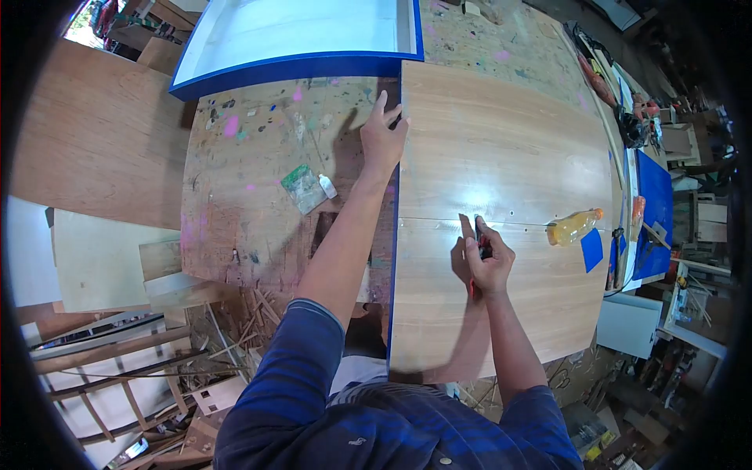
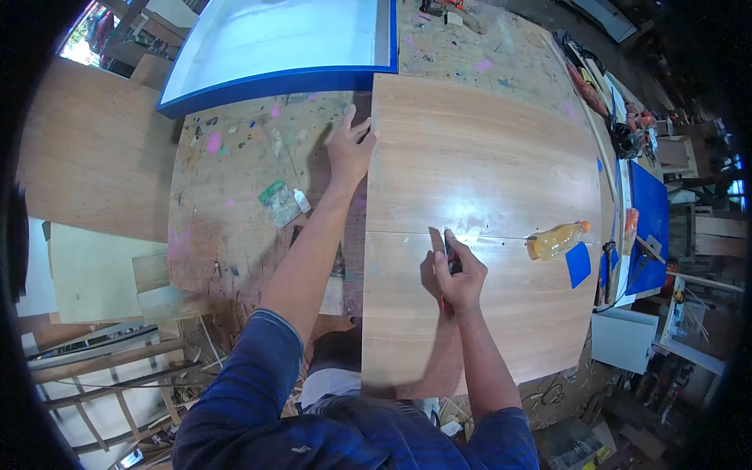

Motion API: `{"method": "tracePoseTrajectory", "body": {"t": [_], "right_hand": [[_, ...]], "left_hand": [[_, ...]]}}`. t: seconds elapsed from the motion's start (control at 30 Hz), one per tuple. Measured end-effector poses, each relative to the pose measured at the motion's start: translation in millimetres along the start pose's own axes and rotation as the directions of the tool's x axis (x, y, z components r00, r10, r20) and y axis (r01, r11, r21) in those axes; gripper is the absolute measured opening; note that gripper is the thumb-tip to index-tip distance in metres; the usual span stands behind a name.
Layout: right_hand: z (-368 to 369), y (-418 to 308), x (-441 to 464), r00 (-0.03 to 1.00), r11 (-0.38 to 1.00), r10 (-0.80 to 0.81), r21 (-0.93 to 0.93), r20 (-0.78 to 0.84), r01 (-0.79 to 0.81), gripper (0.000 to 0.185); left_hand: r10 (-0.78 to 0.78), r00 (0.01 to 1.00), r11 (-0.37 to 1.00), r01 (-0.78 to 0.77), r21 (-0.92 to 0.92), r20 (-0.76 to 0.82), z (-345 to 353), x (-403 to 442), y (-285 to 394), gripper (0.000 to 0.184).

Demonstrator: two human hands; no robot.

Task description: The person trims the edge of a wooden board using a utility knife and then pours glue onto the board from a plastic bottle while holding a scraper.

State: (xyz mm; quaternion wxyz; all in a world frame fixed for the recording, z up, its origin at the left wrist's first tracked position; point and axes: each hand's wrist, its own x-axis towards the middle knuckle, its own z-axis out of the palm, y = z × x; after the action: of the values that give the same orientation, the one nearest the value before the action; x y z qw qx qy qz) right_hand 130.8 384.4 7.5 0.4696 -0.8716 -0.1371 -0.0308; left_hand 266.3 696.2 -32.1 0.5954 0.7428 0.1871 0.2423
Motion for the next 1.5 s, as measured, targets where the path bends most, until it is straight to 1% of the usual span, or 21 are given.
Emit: {"method": "tracePoseTrajectory", "body": {"t": [0.07, 0.17, 0.23, 0.27, 0.4, 0.5, 0.53, 0.63, 0.7, 0.77, 0.8, 0.87, 0.93, 0.97, 1.0, 1.03, 1.13, 1.23, 1.33, 1.43, 1.5], "right_hand": [[0.9, 4.7, -2.4, 1.0, 1.0, -0.014, -0.024, -0.018, 0.013, 0.045], [4.4, 7.0, -1.3, 0.999, 0.999, -0.033, -0.005, -0.044, 0.033, 0.045], [5.8, 7.2, -0.6, 0.997, 0.998, -0.047, 0.043, -0.067, 0.05, 0.045], [4.4, 10.2, -0.4, 0.996, 0.997, -0.065, -0.032, -0.064, 0.063, 0.045], [2.7, 9.1, -0.8, 0.999, 1.0, 0.005, 0.026, -0.044, -0.003, 0.045], [3.5, 11.3, 0.8, 0.998, 0.999, -0.022, 0.046, -0.06, 0.025, 0.044], [0.6, 7.3, 0.8, 0.999, 0.998, 0.027, 0.056, -0.034, -0.025, 0.044], [0.8, 11.6, 0.4, 0.999, 0.999, 0.018, 0.042, -0.037, -0.016, 0.044], [1.3, 10.2, -0.4, 0.998, 0.996, 0.065, 0.066, -0.027, -0.063, 0.043], [-2.1, 1.4, 1.1, 0.993, 0.991, 0.12, 0.052, -0.005, -0.12, 0.043], [0.6, 1.7, 5.1, 0.996, 0.996, 0.085, 0.029, -0.023, -0.084, 0.042], [16.4, 2.7, 12.1, 0.999, 1.0, 0.018, -0.015, -0.043, -0.019, 0.041], [29.5, -22.7, 32.5, 0.989, 0.998, 0.054, -0.045, 0.137, -0.048, 0.039], [36.8, -37.0, 45.7, 0.972, 0.996, 0.072, -0.063, 0.223, -0.059, 0.038], [45.7, -47.5, 55.1, 0.964, 0.989, -0.009, -0.138, 0.264, 0.047, 0.038], [53.1, -56.1, 58.6, 0.952, 0.978, 0.034, -0.208, 0.304, 0.031, 0.037], [69.7, -71.2, 66.5, 0.908, 0.92, 0.158, -0.392, 0.388, 0.007, 0.036], [91.9, -66.3, 95.6, 0.914, 0.949, 0.069, -0.308, 0.4, 0.063, 0.033], [117.8, -75.5, 141.4, 0.924, 0.969, 0.057, -0.243, 0.379, 0.04, 0.032], [115.5, -80.9, 138.7, 0.931, 0.973, 0.093, -0.23, 0.352, -0.01, 0.031], [105.6, -79.0, 122.7, 0.935, 0.973, 0.075, -0.23, 0.346, 0.007, 0.031]], "left_hand": [[-0.081, 0.996, 0.992, 0.077, -0.096, -0.038, 3.9, 11.8, -3.9, 0.069], [-0.081, 0.985, 0.983, 0.105, 0.152, -0.154, 8.1, 40.1, -3.1, 0.056], [-0.069, 0.972, 0.986, 0.101, 0.135, -0.226, 19.7, 67.0, -12.6, 0.05], [-0.072, 0.965, 0.986, 0.108, 0.13, -0.254, 25.7, 68.5, -21.9, 0.048], [-0.039, 0.97, 0.979, 0.085, 0.185, -0.239, 16.6, 47.4, -13.9, 0.047], [-0.069, 0.98, 0.983, 0.098, 0.153, -0.187, 4.6, 12.5, -16.6, 0.048], [-0.079, 0.983, 0.985, 0.102, 0.139, -0.165, -0.1, -1.0, -15.7, 0.047], [-0.123, 0.988, 0.985, 0.134, 0.11, -0.096, -14.8, -38.3, -10.0, 0.046], [-0.173, 0.984, 0.978, 0.177, 0.113, -0.045, -28.0, -64.2, -1.4, 0.045], [-0.142, 0.99, 0.963, 0.136, 0.234, 0.008, -43.9, -97.8, 6.5, 0.048], [-0.123, 0.992, 0.952, 0.108, 0.285, 0.034, -49.4, -113.5, 11.5, 0.049], [-0.27, 0.96, 0.96, 0.263, 0.1, 0.072, -51.8, -159.9, 16.8, 0.063], [-0.139, 0.99, 0.97, 0.132, 0.206, 0.022, -40.2, -202.8, 17.9, 0.065], [-0.062, 0.997, 0.968, 0.05, 0.246, 0.039, -36.4, -214.9, 19.2, 0.064], [0.016, 0.998, 0.959, -0.032, 0.283, 0.06, -32.9, -223.7, 20.6, 0.063], [0.093, 0.993, 0.942, -0.113, 0.315, 0.079, -30.6, -226.8, 23.9, 0.063], [0.029, 0.995, 0.965, -0.052, 0.258, 0.095, -32.6, -221.5, 37.7, 0.056], [-0.024, 0.994, 0.968, -0.003, 0.251, 0.105, -31.7, -221.8, 29.4, 0.056], [-0.099, 0.988, 0.975, 0.072, 0.209, 0.122, -33.6, -222.0, 35.7, 0.055], [-0.06, 0.992, 0.959, 0.027, 0.281, 0.109, -32.8, -222.6, 27.2, 0.056], [-0.04, 0.994, 0.967, 0.014, 0.253, 0.101, -33.1, -222.8, 25.2, 0.056]]}}
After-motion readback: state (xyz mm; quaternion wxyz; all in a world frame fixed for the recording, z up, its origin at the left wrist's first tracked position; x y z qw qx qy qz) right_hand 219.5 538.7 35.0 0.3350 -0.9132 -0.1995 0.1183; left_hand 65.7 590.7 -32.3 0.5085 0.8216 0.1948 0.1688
